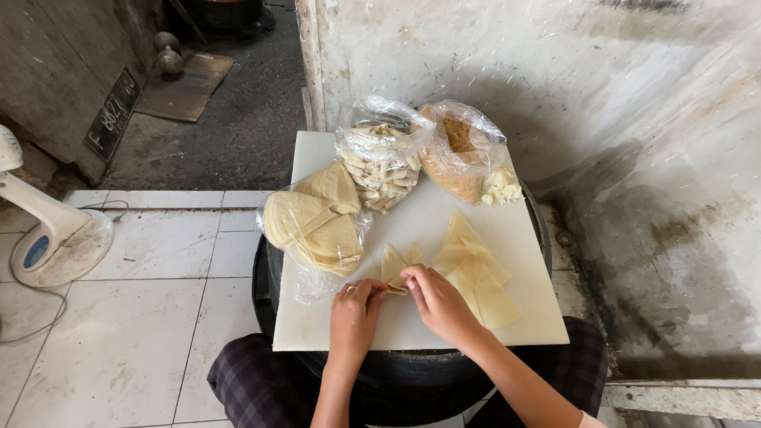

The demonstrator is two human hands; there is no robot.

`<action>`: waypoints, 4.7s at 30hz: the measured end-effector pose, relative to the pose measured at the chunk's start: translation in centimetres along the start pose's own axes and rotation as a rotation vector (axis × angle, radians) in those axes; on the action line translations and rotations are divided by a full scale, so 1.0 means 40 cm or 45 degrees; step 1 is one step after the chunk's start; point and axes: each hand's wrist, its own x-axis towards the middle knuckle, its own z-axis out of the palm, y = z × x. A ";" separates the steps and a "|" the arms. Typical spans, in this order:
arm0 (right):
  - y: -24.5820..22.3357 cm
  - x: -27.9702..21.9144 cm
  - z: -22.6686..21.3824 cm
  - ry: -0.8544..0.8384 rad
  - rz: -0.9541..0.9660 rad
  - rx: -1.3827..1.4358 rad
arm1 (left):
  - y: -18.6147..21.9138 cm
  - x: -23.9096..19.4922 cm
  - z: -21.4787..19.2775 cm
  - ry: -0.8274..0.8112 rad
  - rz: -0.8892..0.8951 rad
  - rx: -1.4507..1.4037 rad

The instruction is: The person places a small amount of filling onto a thin wrapper sheet and folds it into a triangular shape. They repeat this process multiple times, creating a stack of folded food items.

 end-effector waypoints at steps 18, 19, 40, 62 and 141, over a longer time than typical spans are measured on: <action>0.031 0.035 0.014 -0.121 -0.076 -0.115 | 0.001 0.036 -0.003 -0.020 -0.043 0.018; 0.033 0.030 0.013 -0.115 -0.126 -0.139 | -0.002 0.037 -0.008 -0.038 -0.026 -0.022; 0.014 0.037 0.014 -0.005 -0.220 -0.136 | 0.005 0.044 0.019 0.011 -0.226 0.084; 0.011 0.041 -0.005 -0.258 -0.115 -0.182 | -0.031 0.038 0.029 -0.055 -0.129 0.153; 0.324 -0.209 -0.193 0.755 0.783 1.716 | 0.096 -0.030 0.088 -0.417 0.335 0.398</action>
